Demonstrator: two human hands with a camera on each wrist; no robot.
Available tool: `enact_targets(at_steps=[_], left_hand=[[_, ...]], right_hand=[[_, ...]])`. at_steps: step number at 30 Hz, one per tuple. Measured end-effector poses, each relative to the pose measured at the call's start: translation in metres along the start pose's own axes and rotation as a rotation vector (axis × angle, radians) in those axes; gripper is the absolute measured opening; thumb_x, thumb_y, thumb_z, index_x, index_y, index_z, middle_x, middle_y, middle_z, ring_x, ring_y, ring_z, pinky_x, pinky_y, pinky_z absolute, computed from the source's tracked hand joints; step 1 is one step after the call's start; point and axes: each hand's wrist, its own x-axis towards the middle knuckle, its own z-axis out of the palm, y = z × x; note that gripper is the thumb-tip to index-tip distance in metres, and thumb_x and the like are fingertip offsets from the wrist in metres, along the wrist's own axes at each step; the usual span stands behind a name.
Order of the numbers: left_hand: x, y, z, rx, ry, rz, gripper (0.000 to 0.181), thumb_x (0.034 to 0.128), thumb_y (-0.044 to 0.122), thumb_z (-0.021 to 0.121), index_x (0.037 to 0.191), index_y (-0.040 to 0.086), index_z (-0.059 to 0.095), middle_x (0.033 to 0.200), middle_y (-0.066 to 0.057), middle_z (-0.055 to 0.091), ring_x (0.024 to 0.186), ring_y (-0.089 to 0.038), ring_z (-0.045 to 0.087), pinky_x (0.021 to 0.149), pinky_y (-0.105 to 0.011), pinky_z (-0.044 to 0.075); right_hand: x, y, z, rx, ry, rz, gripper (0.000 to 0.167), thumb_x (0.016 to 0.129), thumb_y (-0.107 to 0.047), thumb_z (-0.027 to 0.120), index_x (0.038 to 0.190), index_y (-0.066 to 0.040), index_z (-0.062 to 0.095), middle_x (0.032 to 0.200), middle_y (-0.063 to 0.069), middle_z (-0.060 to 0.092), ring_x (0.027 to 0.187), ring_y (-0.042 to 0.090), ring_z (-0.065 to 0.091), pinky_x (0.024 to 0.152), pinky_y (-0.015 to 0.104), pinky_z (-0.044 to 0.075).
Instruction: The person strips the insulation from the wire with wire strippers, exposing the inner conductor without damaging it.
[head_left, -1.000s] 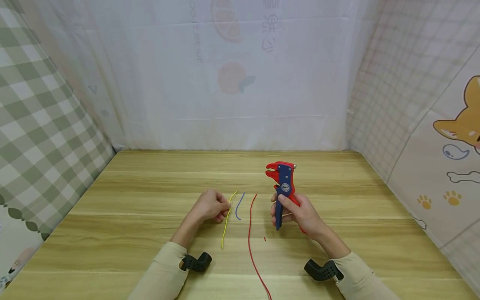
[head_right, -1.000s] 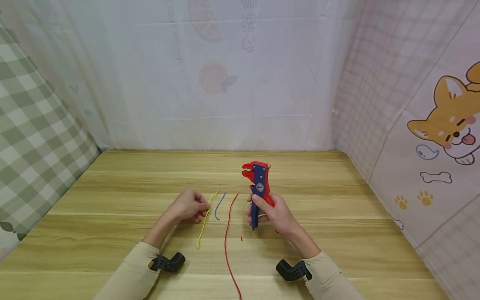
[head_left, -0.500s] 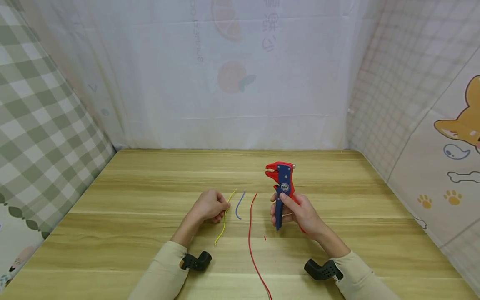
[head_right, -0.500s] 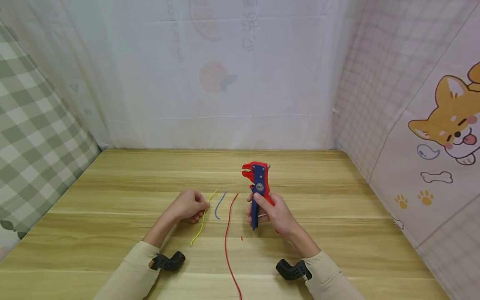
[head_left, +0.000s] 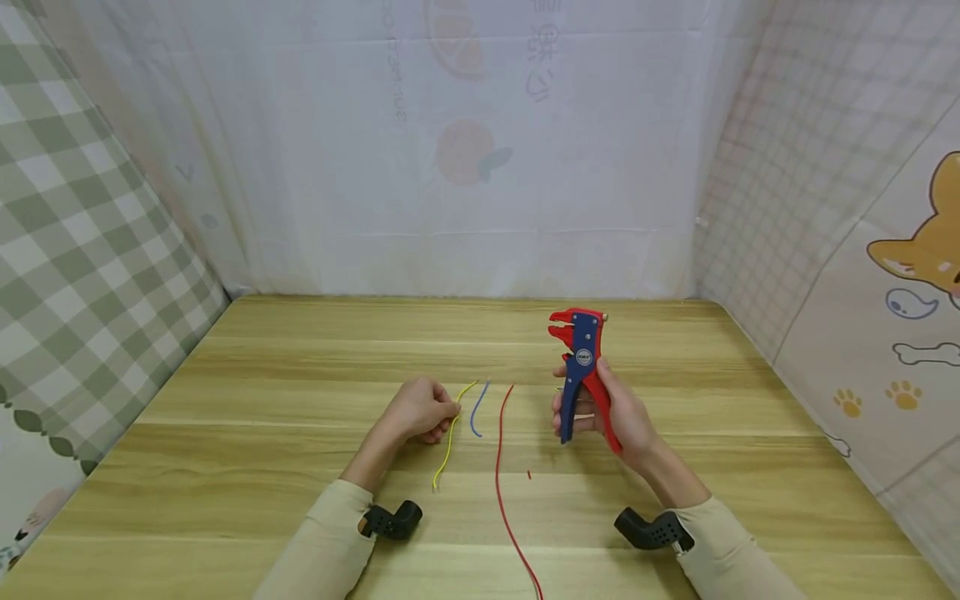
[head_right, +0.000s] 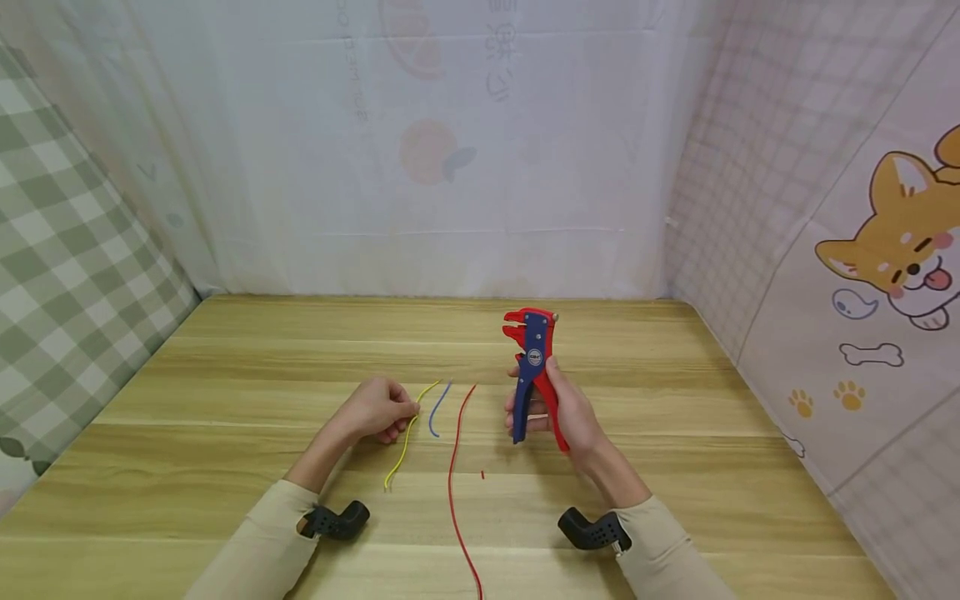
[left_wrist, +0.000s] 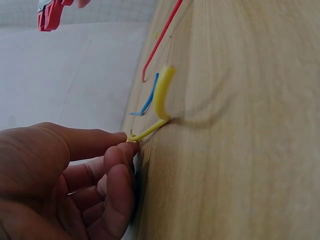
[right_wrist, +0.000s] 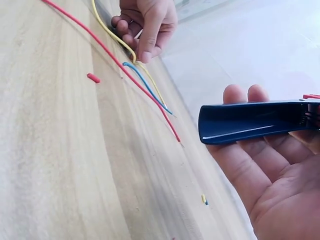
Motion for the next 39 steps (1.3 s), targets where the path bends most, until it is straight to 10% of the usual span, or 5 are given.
enact_targets(at_steps=[7, 24, 39], left_hand=[[-0.001, 0.0, -0.003, -0.005, -0.006, -0.003, 0.027, 0.0987, 0.01, 0.07, 0.072, 0.004, 0.068, 0.057, 0.0, 0.058, 0.044, -0.008, 0.053, 0.045, -0.02, 0.05], [0.002, -0.003, -0.025, -0.072, -0.034, 0.066, 0.025, 0.1041, 0.023, 0.067, 0.099, -0.001, 0.07, 0.069, -0.004, 0.064, 0.055, -0.012, 0.058, 0.052, -0.023, 0.051], [0.002, -0.003, -0.025, -0.061, -0.024, 0.101, 0.025, 0.1042, 0.023, 0.068, 0.101, -0.002, 0.071, 0.072, -0.006, 0.064, 0.058, -0.012, 0.058, 0.054, -0.026, 0.054]], right_hand=[[0.0, -0.008, -0.006, -0.021, 0.024, 0.044, 0.052, 0.114, -0.055, 0.023, 0.136, -0.019, 0.054, 0.105, 0.0, 0.074, 0.093, 0.018, 0.077, 0.087, 0.044, 0.065], [-0.008, -0.036, -0.019, -0.084, 0.058, 0.043, 0.022, 0.115, -0.023, 0.043, 0.129, -0.012, 0.056, 0.108, 0.002, 0.073, 0.098, 0.019, 0.079, 0.077, 0.04, 0.066], [-0.006, -0.032, -0.03, -0.642, 0.361, 0.304, 0.046, 0.1, -0.038, 0.07, 0.098, 0.007, 0.069, 0.065, -0.006, 0.056, 0.058, 0.009, 0.051, 0.055, 0.027, 0.047]])
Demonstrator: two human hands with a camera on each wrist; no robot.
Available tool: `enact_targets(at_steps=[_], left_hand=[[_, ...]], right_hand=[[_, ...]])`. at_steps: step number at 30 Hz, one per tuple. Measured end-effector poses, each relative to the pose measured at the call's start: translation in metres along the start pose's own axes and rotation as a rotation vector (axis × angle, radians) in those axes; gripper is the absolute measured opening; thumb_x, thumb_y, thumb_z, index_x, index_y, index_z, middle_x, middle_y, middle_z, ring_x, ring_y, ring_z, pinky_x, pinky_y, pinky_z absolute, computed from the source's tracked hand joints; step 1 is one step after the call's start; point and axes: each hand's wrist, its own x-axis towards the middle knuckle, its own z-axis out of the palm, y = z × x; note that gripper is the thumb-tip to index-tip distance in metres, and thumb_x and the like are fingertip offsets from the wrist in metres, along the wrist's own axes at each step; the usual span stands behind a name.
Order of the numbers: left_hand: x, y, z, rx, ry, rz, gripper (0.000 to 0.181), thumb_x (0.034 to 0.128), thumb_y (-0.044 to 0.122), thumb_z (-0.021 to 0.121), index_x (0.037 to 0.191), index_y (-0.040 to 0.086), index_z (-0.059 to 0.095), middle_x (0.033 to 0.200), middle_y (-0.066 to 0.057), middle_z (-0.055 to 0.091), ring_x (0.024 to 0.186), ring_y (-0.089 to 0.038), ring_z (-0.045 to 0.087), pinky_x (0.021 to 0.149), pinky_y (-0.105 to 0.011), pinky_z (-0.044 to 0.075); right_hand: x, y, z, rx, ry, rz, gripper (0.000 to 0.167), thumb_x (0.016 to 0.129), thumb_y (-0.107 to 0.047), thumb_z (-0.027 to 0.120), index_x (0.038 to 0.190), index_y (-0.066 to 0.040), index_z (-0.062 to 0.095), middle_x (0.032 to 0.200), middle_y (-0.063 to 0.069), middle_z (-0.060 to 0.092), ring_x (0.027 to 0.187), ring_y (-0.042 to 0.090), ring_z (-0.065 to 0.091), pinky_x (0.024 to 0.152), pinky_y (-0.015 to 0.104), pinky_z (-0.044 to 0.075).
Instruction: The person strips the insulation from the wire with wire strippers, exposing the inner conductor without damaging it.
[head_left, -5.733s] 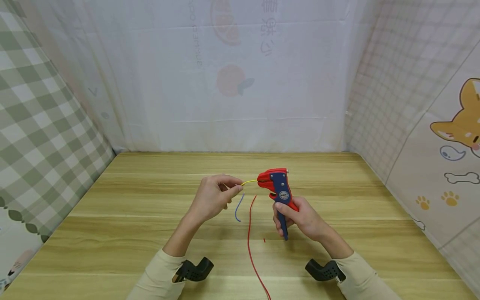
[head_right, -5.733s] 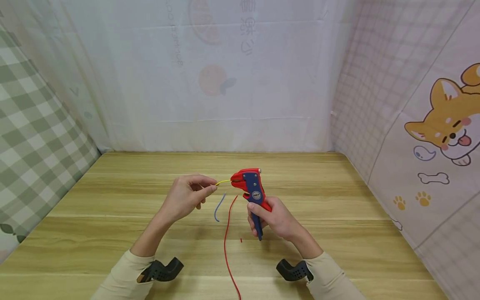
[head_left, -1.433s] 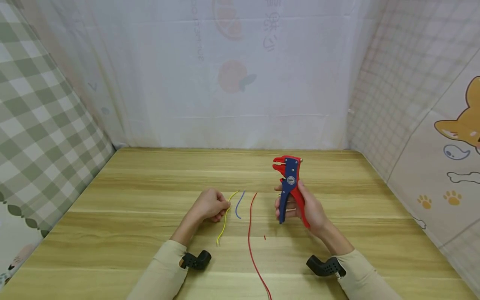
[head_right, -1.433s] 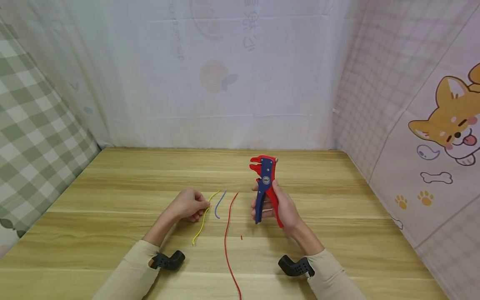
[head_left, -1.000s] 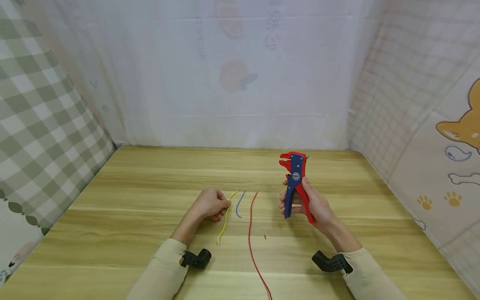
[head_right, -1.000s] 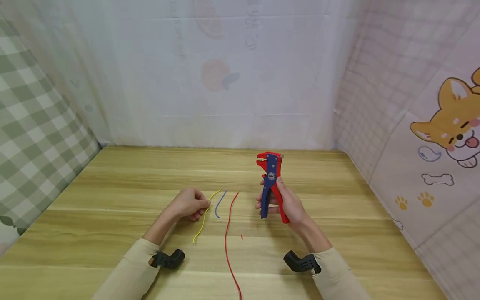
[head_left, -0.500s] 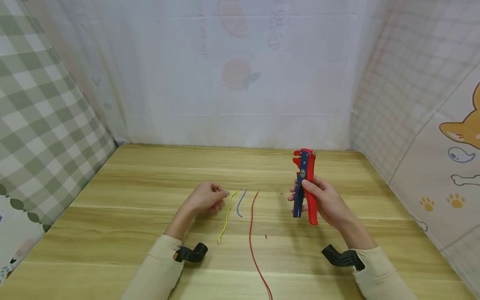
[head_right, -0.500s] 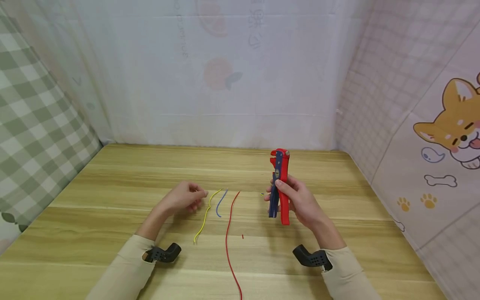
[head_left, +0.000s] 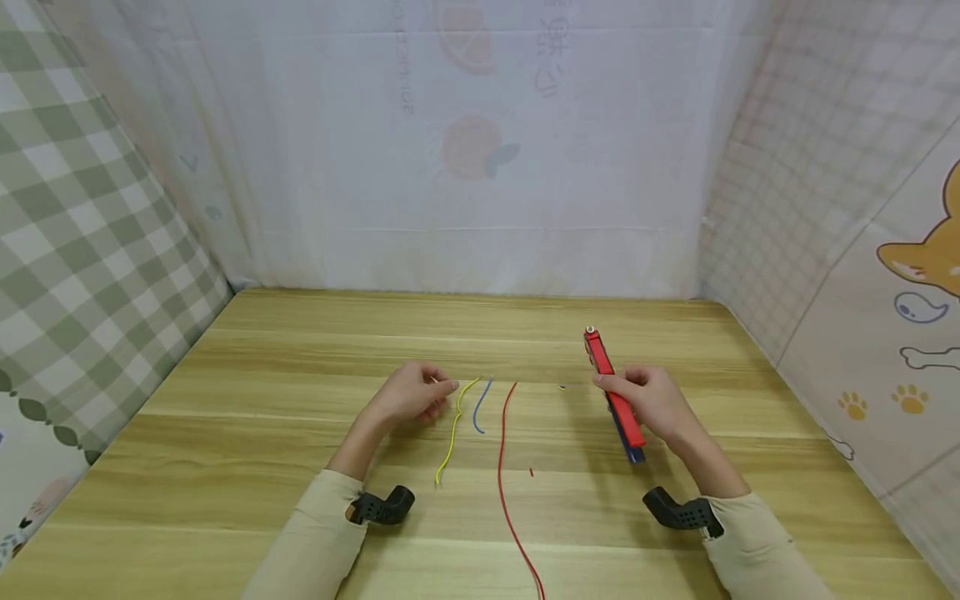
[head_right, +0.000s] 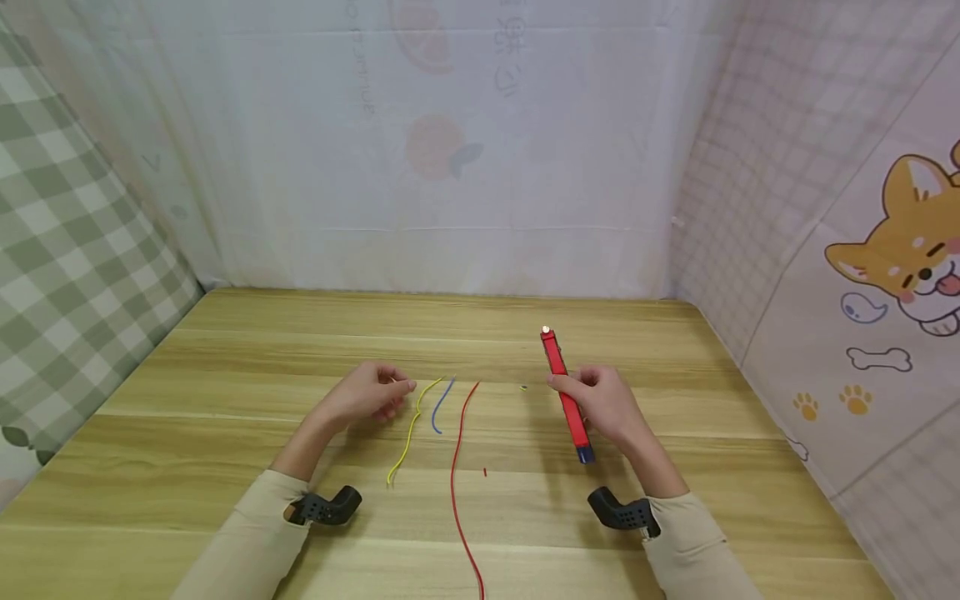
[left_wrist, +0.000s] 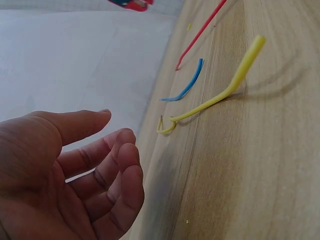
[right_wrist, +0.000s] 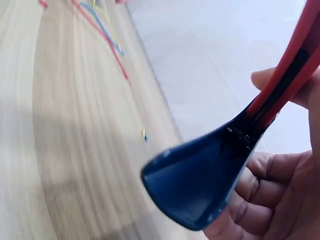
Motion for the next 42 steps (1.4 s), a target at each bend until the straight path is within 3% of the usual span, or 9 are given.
enact_targets(at_steps=[3, 6, 10, 14, 22, 29, 42], left_hand=[[-0.001, 0.0, 0.0, -0.002, -0.005, 0.001, 0.025, 0.1042, 0.023, 0.068, 0.102, -0.002, 0.07, 0.072, -0.006, 0.064, 0.058, -0.013, 0.058, 0.055, -0.026, 0.054], [-0.001, 0.001, 0.0, -0.005, -0.013, -0.002, 0.024, 0.1044, 0.023, 0.067, 0.103, -0.001, 0.07, 0.072, -0.006, 0.064, 0.059, -0.013, 0.059, 0.055, -0.026, 0.054], [0.0, 0.001, 0.0, 0.001, -0.023, 0.009, 0.024, 0.1046, 0.023, 0.067, 0.105, -0.001, 0.071, 0.072, -0.006, 0.064, 0.059, -0.013, 0.059, 0.055, -0.026, 0.054], [0.001, 0.0, 0.0, 0.014, -0.029, 0.022, 0.022, 0.1041, 0.022, 0.067, 0.105, 0.001, 0.073, 0.07, -0.006, 0.063, 0.058, -0.014, 0.058, 0.055, -0.026, 0.053], [0.002, -0.001, 0.0, 0.021, -0.038, 0.028, 0.023, 0.1043, 0.023, 0.067, 0.109, 0.001, 0.073, 0.073, -0.008, 0.065, 0.061, -0.015, 0.06, 0.056, -0.027, 0.054], [0.002, -0.002, 0.0, 0.028, -0.035, 0.026, 0.023, 0.1046, 0.023, 0.067, 0.11, 0.001, 0.073, 0.075, -0.008, 0.065, 0.062, -0.015, 0.06, 0.056, -0.027, 0.054], [0.002, -0.001, 0.0, 0.034, -0.036, 0.026, 0.023, 0.1044, 0.023, 0.067, 0.11, 0.001, 0.073, 0.075, -0.007, 0.065, 0.062, -0.014, 0.06, 0.056, -0.027, 0.054]], right_hand=[[0.003, 0.008, -0.002, -0.103, 0.01, 0.025, 0.045, 0.098, -0.042, 0.071, 0.081, -0.001, 0.066, 0.057, -0.008, 0.046, 0.052, 0.008, 0.045, 0.05, 0.026, 0.041], [0.004, 0.013, -0.002, -0.252, 0.029, 0.011, 0.049, 0.097, -0.045, 0.07, 0.065, -0.013, 0.05, 0.055, -0.007, 0.04, 0.052, 0.01, 0.04, 0.048, 0.026, 0.034], [0.003, 0.013, -0.001, -0.449, 0.03, 0.016, 0.052, 0.096, -0.049, 0.068, 0.063, -0.016, 0.044, 0.058, -0.006, 0.041, 0.055, 0.013, 0.042, 0.051, 0.027, 0.033], [0.002, 0.01, 0.005, -0.548, -0.014, 0.056, 0.051, 0.095, -0.055, 0.066, 0.065, -0.017, 0.048, 0.061, -0.005, 0.047, 0.056, 0.015, 0.049, 0.052, 0.028, 0.036], [0.002, 0.013, 0.015, -0.644, 0.013, 0.062, 0.053, 0.093, -0.057, 0.067, 0.066, -0.017, 0.045, 0.063, -0.003, 0.045, 0.057, 0.017, 0.048, 0.05, 0.029, 0.034], [0.003, 0.016, 0.021, -0.667, 0.028, 0.085, 0.051, 0.09, -0.061, 0.068, 0.071, -0.016, 0.051, 0.07, 0.001, 0.052, 0.06, 0.02, 0.053, 0.05, 0.032, 0.038], [0.005, 0.017, 0.028, -0.687, 0.073, 0.064, 0.055, 0.088, -0.062, 0.07, 0.065, -0.016, 0.049, 0.061, -0.002, 0.046, 0.055, 0.02, 0.051, 0.047, 0.031, 0.035]])
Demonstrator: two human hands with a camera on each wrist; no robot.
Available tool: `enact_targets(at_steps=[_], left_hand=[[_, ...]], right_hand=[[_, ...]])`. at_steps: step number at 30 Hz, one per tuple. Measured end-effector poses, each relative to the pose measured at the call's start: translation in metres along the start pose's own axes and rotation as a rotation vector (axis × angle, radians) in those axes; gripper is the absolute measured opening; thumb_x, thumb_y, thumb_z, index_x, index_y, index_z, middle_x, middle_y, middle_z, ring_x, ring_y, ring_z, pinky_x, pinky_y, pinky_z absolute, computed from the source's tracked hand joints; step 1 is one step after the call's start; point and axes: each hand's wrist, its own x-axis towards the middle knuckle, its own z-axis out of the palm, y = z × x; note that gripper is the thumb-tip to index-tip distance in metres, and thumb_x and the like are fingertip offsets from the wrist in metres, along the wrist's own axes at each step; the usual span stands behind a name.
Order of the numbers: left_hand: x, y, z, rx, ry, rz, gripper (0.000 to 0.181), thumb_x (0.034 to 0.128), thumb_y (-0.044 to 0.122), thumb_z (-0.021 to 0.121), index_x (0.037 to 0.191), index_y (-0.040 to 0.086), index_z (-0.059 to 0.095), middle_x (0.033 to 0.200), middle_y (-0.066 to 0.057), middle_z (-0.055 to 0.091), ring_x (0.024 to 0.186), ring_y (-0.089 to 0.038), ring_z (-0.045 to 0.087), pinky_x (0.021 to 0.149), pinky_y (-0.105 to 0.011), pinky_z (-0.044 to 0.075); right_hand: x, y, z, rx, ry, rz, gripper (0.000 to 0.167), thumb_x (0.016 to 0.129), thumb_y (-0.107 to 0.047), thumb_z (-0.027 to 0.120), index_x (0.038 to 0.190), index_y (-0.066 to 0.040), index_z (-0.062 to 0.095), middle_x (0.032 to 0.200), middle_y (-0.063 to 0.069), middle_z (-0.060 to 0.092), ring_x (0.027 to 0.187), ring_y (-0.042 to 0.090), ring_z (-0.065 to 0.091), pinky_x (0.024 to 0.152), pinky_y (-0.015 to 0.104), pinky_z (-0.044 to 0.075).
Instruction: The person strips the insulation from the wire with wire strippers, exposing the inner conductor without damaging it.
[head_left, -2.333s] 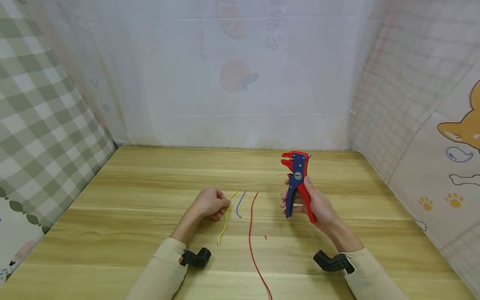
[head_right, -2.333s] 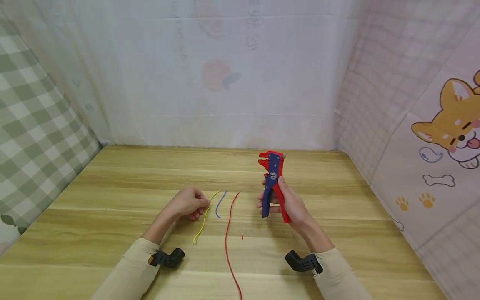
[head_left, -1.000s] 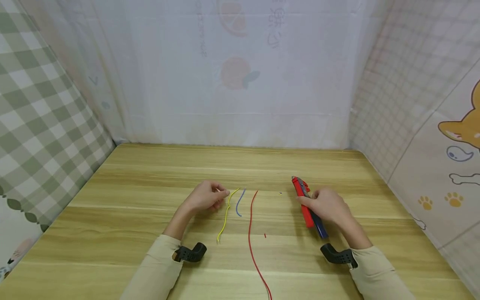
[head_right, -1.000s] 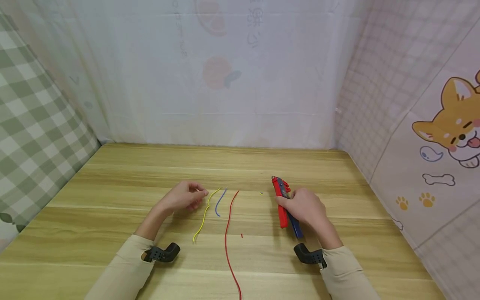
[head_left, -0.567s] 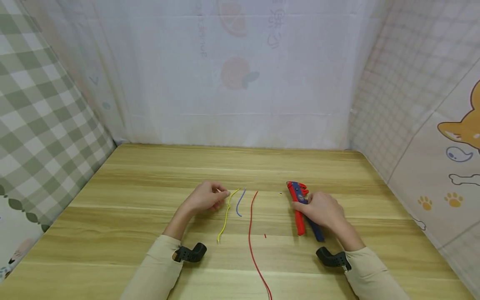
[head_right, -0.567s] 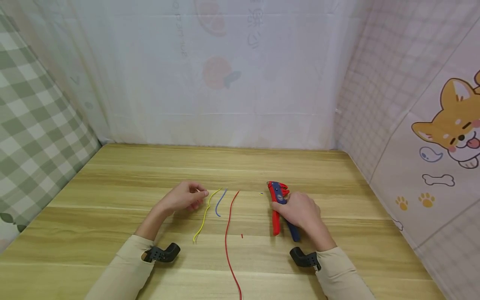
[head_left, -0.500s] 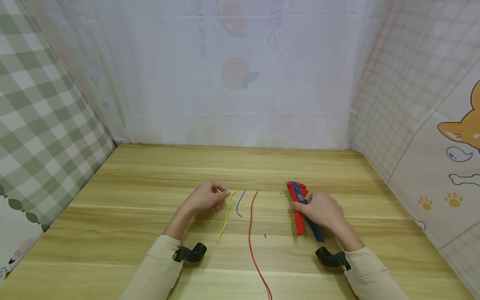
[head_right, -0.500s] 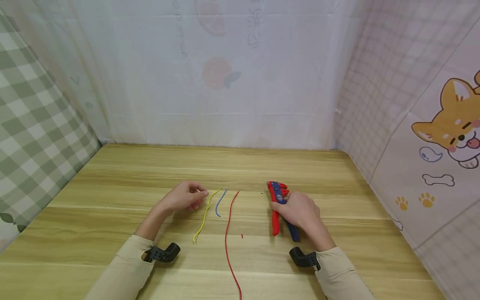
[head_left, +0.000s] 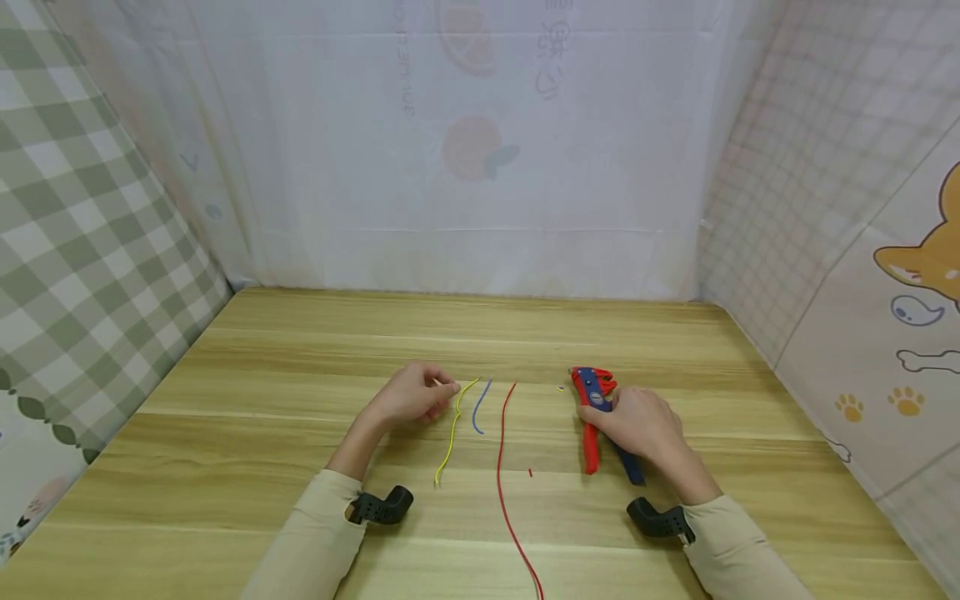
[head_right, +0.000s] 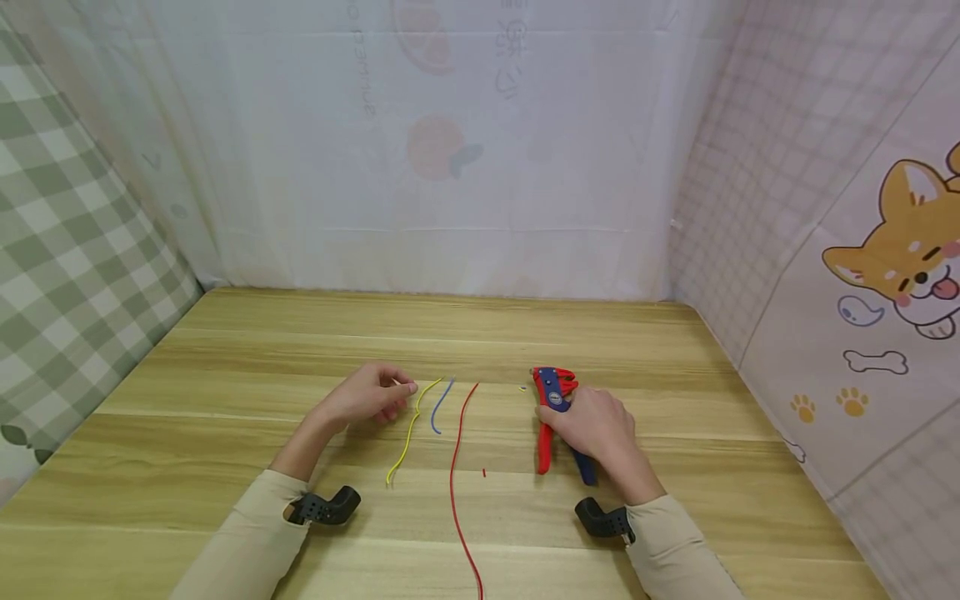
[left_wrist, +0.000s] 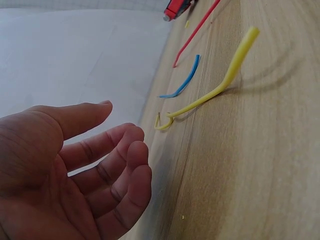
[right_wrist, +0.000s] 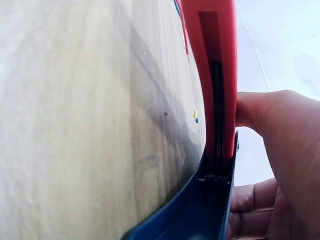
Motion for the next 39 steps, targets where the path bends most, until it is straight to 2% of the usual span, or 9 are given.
enact_targets(at_steps=[16, 20, 23, 25, 28, 30, 32, 35, 39], left_hand=[[0.002, 0.001, 0.001, 0.031, 0.01, 0.011, 0.021, 0.1044, 0.022, 0.067, 0.11, 0.003, 0.073, 0.077, -0.008, 0.067, 0.062, -0.016, 0.061, 0.056, -0.028, 0.055], [0.0, 0.002, 0.002, 0.038, 0.016, 0.005, 0.021, 0.1044, 0.023, 0.067, 0.11, 0.004, 0.073, 0.077, -0.01, 0.067, 0.063, -0.017, 0.061, 0.058, -0.029, 0.054], [-0.002, 0.006, 0.0, 0.1, 0.038, 0.003, 0.022, 0.1052, 0.025, 0.066, 0.113, 0.006, 0.074, 0.084, -0.01, 0.069, 0.067, -0.018, 0.063, 0.06, -0.029, 0.053], [-0.006, 0.013, -0.003, 0.192, 0.079, 0.019, 0.026, 0.1061, 0.029, 0.065, 0.117, 0.008, 0.074, 0.092, -0.009, 0.072, 0.072, -0.018, 0.065, 0.064, -0.03, 0.053], [-0.014, 0.029, -0.009, 0.351, 0.188, 0.082, 0.033, 0.1074, 0.037, 0.062, 0.121, 0.009, 0.073, 0.101, -0.008, 0.075, 0.081, -0.021, 0.069, 0.07, -0.036, 0.056], [-0.021, 0.04, -0.012, 0.427, 0.275, 0.142, 0.038, 0.1076, 0.041, 0.06, 0.124, 0.009, 0.073, 0.109, -0.01, 0.077, 0.092, -0.025, 0.071, 0.079, -0.042, 0.058], [-0.028, 0.049, -0.012, 0.471, 0.353, 0.202, 0.043, 0.1075, 0.044, 0.059, 0.128, 0.008, 0.072, 0.119, -0.012, 0.076, 0.107, -0.032, 0.071, 0.092, -0.05, 0.057], [-0.038, 0.056, -0.012, 0.552, 0.426, 0.283, 0.049, 0.1071, 0.046, 0.059, 0.138, 0.009, 0.068, 0.14, -0.015, 0.067, 0.132, -0.039, 0.06, 0.11, -0.059, 0.047], [-0.049, 0.056, -0.009, 0.695, 0.424, 0.348, 0.058, 0.1068, 0.052, 0.056, 0.15, 0.013, 0.058, 0.16, -0.017, 0.049, 0.151, -0.044, 0.04, 0.122, -0.067, 0.031]], right_hand=[[0.001, -0.002, 0.006, -0.013, 0.035, 0.01, 0.056, 0.086, -0.062, 0.072, 0.066, -0.013, 0.052, 0.063, 0.001, 0.05, 0.056, 0.021, 0.051, 0.047, 0.031, 0.037], [0.0, 0.0, 0.006, -0.013, 0.042, -0.003, 0.06, 0.088, -0.065, 0.071, 0.066, -0.013, 0.05, 0.061, 0.0, 0.047, 0.055, 0.02, 0.05, 0.048, 0.031, 0.035], [-0.002, -0.001, -0.003, 0.001, 0.054, -0.018, 0.067, 0.093, -0.072, 0.063, 0.063, -0.015, 0.045, 0.059, -0.004, 0.039, 0.054, 0.018, 0.043, 0.048, 0.029, 0.03], [-0.006, -0.002, -0.015, 0.028, 0.09, -0.029, 0.067, 0.097, -0.075, 0.055, 0.069, -0.014, 0.051, 0.061, -0.003, 0.045, 0.057, 0.017, 0.046, 0.051, 0.029, 0.031], [-0.013, -0.007, -0.033, 0.109, 0.203, -0.094, 0.064, 0.103, -0.068, 0.05, 0.087, -0.007, 0.065, 0.072, 0.005, 0.065, 0.065, 0.022, 0.059, 0.055, 0.033, 0.042], [-0.017, -0.009, -0.042, 0.152, 0.293, -0.171, 0.058, 0.106, -0.058, 0.053, 0.109, -0.003, 0.069, 0.093, 0.015, 0.076, 0.08, 0.031, 0.07, 0.066, 0.043, 0.053], [-0.021, -0.013, -0.047, 0.181, 0.349, -0.257, 0.055, 0.107, -0.05, 0.055, 0.124, 0.001, 0.068, 0.111, 0.023, 0.076, 0.095, 0.041, 0.072, 0.08, 0.055, 0.057], [-0.025, -0.019, -0.051, 0.168, 0.365, -0.374, 0.056, 0.108, -0.042, 0.058, 0.142, 0.002, 0.06, 0.138, 0.028, 0.065, 0.126, 0.05, 0.062, 0.102, 0.067, 0.049], [-0.03, -0.027, -0.052, 0.111, 0.357, -0.515, 0.065, 0.106, -0.038, 0.063, 0.156, 0.0, 0.046, 0.159, 0.027, 0.046, 0.151, 0.052, 0.037, 0.117, 0.072, 0.034]])
